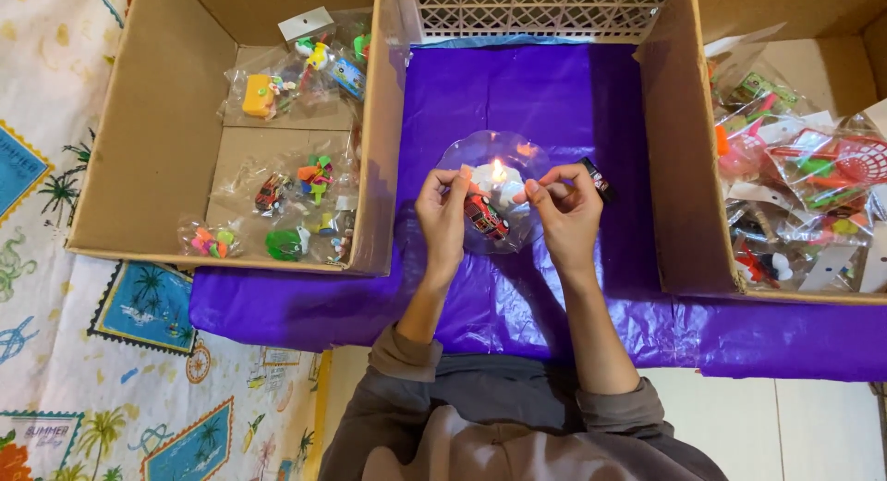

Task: Sealing small plastic bags containing toys by melting the edges over a candle flame.

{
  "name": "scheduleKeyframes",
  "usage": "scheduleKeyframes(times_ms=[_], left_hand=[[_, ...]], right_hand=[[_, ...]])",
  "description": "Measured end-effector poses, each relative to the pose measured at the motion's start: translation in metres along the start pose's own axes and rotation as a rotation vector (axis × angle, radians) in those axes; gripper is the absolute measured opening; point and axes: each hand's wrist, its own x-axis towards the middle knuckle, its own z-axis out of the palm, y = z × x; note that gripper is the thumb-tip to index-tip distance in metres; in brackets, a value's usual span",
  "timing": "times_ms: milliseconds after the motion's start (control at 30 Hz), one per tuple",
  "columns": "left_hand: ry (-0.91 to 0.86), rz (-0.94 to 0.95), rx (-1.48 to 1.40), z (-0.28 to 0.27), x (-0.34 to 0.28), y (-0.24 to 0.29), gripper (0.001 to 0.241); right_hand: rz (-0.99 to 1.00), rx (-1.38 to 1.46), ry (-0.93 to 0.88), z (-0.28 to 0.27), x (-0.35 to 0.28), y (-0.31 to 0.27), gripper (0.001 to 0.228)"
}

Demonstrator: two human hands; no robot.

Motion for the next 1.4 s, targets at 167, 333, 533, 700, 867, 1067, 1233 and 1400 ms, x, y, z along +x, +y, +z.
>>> scheduleKeyframes(times_ms=[167,333,533,700,867,1067,1233,1400], left_hand=[[-0.002,-0.001,-0.006,-0.001,0.002,-0.006,0.015],[0.000,0.009,0.005,-0.001,0.001,-0.005,0.016],[0.002,0.005,0.003,-0.001,0.001,-0.007,0.016],[-0.004,-0.004,-0.008,0.002,-0.002,-0.005,0.016],[-0.006,-0.006,-0.014,0.002,-0.003,-0.009,0.017],[-0.028,-0.001,-0.016,0.002,-0.006,-0.010,0.018],[-0.048,0.003,-0.028,-0.001,-0.010,-0.018,0.015],[-0.080,-0.037,-0.052,0.005,-0.027,0.018,0.019]], right_hand=[[0.009,0.012,0.001,-0.002,0.001,0.005,0.016],[0.016,0.029,-0.006,-0.004,0.001,0.010,0.016],[0.018,0.026,-0.006,-0.004,0.001,0.007,0.016],[0.016,0.020,-0.010,-0.007,0.002,0.008,0.016],[0.007,0.014,-0.009,-0.009,0.001,0.005,0.016],[0.010,0.019,-0.016,-0.014,-0.001,0.006,0.017],[0.025,0.023,-0.016,-0.022,-0.004,0.008,0.015],[0.095,0.031,-0.105,-0.026,-0.009,0.009,0.015]])
